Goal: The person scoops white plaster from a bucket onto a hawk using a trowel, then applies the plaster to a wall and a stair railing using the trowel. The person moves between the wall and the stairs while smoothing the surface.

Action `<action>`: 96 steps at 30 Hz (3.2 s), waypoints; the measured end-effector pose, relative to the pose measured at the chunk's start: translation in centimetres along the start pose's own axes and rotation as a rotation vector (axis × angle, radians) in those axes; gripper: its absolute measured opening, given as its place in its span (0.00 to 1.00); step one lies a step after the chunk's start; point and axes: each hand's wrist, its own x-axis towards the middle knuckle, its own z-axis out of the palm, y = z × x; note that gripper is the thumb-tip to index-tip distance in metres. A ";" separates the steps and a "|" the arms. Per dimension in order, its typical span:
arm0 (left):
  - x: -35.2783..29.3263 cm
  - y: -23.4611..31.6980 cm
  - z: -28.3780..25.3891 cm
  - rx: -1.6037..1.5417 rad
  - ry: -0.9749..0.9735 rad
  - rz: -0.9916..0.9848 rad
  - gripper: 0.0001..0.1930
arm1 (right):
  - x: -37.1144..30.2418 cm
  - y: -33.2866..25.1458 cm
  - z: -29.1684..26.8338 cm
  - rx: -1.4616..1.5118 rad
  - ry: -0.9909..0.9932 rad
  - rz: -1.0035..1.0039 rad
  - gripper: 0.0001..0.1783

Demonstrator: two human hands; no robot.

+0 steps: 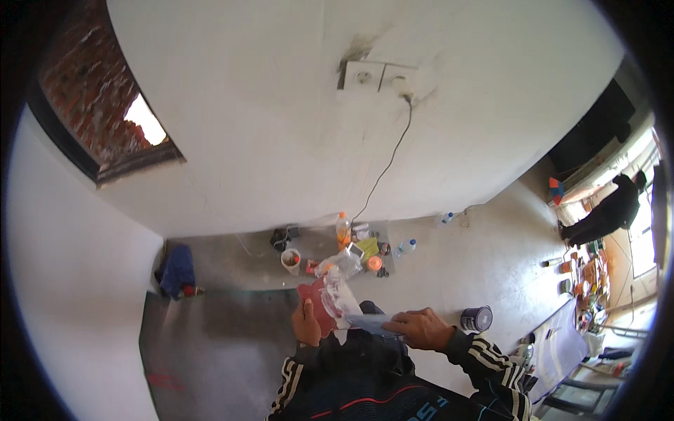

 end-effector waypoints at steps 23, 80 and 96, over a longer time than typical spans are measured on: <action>9.7 -8.5 -3.8 -0.339 -0.269 -0.267 0.27 | -19.4 4.8 22.5 1.696 1.965 1.137 0.04; -33.1 16.0 135.2 -0.053 -1.621 -1.048 0.19 | -77.7 72.8 8.5 0.691 3.386 1.238 0.20; -70.8 20.5 166.8 0.065 -1.711 -0.861 0.18 | -118.6 104.1 -4.8 0.584 3.331 1.182 0.17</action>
